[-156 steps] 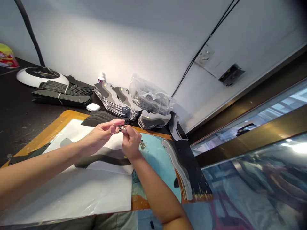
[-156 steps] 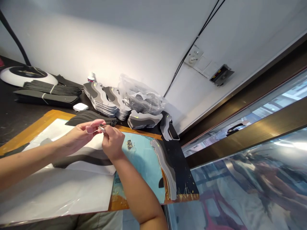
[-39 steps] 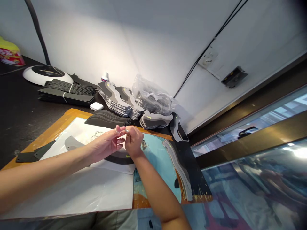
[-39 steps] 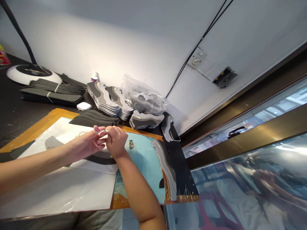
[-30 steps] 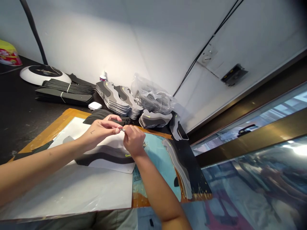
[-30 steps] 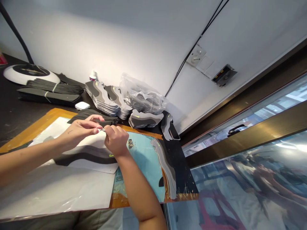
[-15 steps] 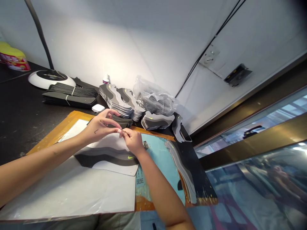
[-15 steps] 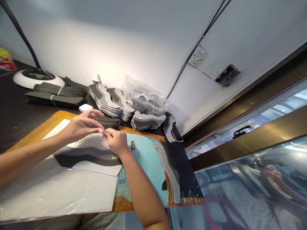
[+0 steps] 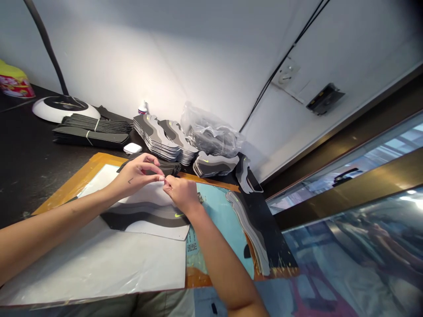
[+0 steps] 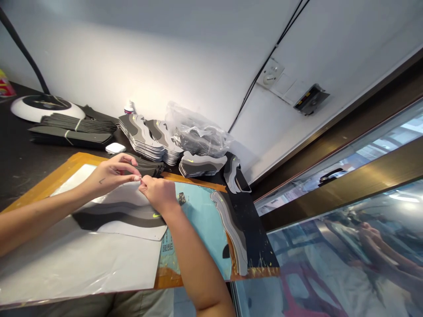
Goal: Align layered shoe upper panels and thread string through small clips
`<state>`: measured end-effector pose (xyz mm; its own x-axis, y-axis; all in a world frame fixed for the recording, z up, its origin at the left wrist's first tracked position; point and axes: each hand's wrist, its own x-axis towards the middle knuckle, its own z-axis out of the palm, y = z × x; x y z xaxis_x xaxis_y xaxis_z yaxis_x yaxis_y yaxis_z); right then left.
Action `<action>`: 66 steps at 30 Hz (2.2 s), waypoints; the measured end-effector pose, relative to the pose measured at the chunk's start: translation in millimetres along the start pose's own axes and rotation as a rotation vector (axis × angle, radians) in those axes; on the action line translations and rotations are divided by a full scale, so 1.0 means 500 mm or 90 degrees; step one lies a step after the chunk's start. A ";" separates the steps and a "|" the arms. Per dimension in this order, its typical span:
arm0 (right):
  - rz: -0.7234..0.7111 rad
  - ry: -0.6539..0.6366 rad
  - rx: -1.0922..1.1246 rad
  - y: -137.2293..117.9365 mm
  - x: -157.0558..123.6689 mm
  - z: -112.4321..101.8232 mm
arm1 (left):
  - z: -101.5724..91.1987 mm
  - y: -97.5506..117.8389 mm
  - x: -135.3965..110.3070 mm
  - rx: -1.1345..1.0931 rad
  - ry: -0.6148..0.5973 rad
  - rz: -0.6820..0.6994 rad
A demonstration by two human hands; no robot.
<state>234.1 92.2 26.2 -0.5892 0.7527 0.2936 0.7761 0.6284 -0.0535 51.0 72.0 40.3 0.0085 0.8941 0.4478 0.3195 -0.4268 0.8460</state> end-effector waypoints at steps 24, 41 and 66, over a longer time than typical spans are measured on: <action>0.175 0.236 0.270 -0.017 -0.001 0.030 | 0.047 -0.001 -0.032 -0.212 -0.067 -0.247; -0.173 0.311 0.093 0.060 -0.018 0.056 | 0.038 0.052 -0.044 -0.596 -0.226 -0.603; -0.309 0.143 -0.149 0.039 -0.012 0.016 | -0.053 0.012 0.017 0.192 -0.340 -0.112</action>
<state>251.0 101.5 15.9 -0.8473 0.3134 0.4288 0.4735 0.8115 0.3425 27.7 73.5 57.0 0.3779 0.9251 0.0372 0.6116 -0.2796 0.7401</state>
